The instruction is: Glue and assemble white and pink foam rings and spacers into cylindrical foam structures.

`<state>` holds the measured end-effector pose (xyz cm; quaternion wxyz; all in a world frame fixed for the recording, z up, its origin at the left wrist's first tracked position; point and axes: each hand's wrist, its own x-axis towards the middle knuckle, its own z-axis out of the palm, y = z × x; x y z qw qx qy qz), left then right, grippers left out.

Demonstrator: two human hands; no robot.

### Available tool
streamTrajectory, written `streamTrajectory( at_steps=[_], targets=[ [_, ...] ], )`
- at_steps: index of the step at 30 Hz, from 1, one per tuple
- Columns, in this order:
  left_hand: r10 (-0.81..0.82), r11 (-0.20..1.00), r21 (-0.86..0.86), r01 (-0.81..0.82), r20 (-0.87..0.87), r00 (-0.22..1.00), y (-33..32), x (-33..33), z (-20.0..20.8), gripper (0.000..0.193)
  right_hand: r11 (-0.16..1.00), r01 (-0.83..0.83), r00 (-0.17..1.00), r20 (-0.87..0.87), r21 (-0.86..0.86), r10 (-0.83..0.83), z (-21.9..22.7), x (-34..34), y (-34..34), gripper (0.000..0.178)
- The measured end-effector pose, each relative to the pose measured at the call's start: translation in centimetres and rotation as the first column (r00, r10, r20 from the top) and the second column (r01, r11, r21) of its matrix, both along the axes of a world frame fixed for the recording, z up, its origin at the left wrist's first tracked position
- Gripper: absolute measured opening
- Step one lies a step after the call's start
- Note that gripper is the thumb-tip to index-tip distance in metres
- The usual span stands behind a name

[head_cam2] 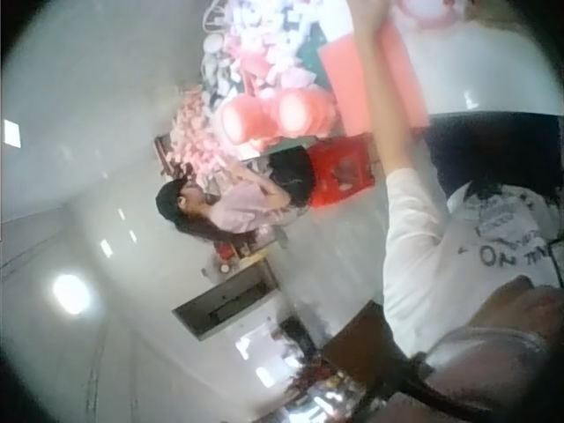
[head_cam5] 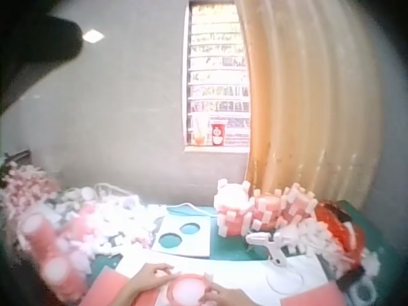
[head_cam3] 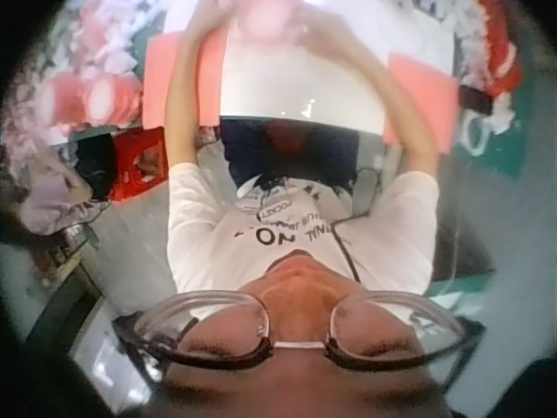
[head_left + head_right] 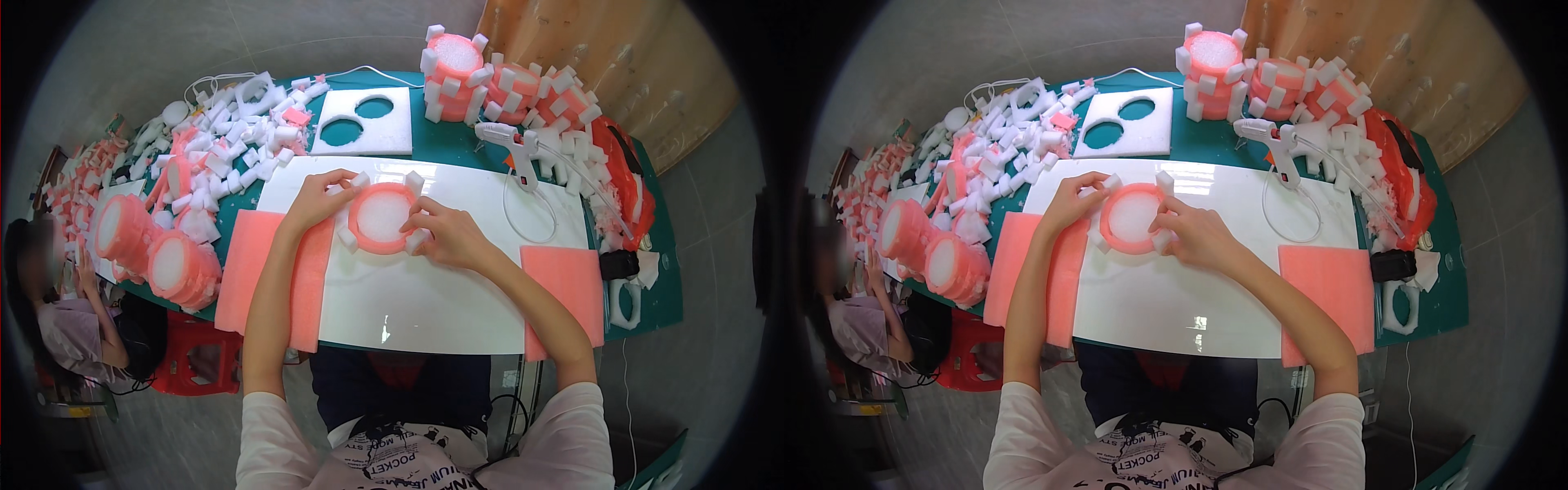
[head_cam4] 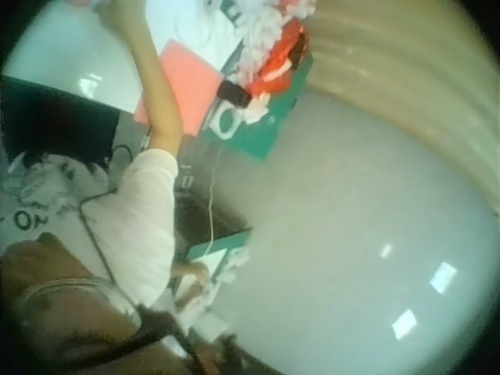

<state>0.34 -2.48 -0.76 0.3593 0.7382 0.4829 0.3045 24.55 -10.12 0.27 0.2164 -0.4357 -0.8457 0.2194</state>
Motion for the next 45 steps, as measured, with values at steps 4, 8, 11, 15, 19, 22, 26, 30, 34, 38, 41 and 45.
streamTrajectory(
  at_steps=[4,8,11,15,19,22,26,30,34,38,41,45],
  targets=[
    [-0.007,0.996,0.087,0.010,-0.033,0.999,-0.2,0.2,-0.1,0.038,1.000,0.000,1.000,0.002,-0.005,0.000,0.1,0.1,0.0,0.027],
    [-0.013,0.998,0.064,0.014,-0.010,1.000,-0.5,0.3,0.2,0.039,1.000,-0.001,1.000,-0.010,-0.021,0.001,0.0,0.2,0.1,0.027],
    [-0.024,0.995,0.093,0.025,-0.013,1.000,-0.5,0.2,0.0,0.039,0.999,-0.023,1.000,-0.005,-0.023,0.023,-0.3,0.2,0.3,0.027],
    [-0.020,0.983,0.181,0.026,-0.031,0.999,-0.1,0.4,-0.8,0.039,0.998,-0.057,0.998,-0.005,0.003,0.057,0.0,0.3,0.4,0.028],
    [-0.001,0.994,0.109,-0.002,0.030,1.000,0.3,0.8,-1.2,0.036,0.993,-0.113,0.993,-0.028,0.045,0.115,-0.4,0.7,0.8,0.028],
    [0.061,0.994,0.087,-0.069,0.094,0.994,0.2,0.5,-1.7,0.033,0.995,-0.105,0.994,-0.013,-0.002,0.105,-0.2,0.4,0.8,0.027],
    [0.033,0.997,0.068,-0.046,0.187,0.982,0.5,0.2,-1.9,0.032,0.992,-0.126,0.992,-0.033,0.007,0.126,-0.5,0.6,0.9,0.026],
    [0.052,0.996,0.061,-0.063,0.173,0.984,0.3,0.7,-1.5,0.035,0.988,-0.156,0.983,-0.095,0.018,0.157,-0.7,0.8,1.0,0.027],
    [0.016,0.996,0.085,-0.030,0.157,0.987,0.1,0.6,-0.8,0.038,0.982,-0.181,0.974,-0.131,0.050,0.186,-1.0,0.9,1.2,0.029],
    [0.155,0.925,-0.373,-0.074,0.191,0.969,1.6,0.4,0.5,0.042,0.979,-0.196,0.967,-0.153,0.060,0.203,-1.1,1.1,1.2,0.029],
    [0.175,0.878,-0.460,-0.134,0.049,0.983,1.9,1.2,1.5,0.043,0.979,-0.196,0.966,-0.161,0.055,0.202,-1.1,1.1,1.0,0.029],
    [0.149,0.950,-0.291,-0.115,0.097,0.984,2.3,1.0,-0.8,0.041,0.977,-0.213,0.961,-0.176,0.025,0.214,-1.2,1.1,1.1,0.030]
  ],
)
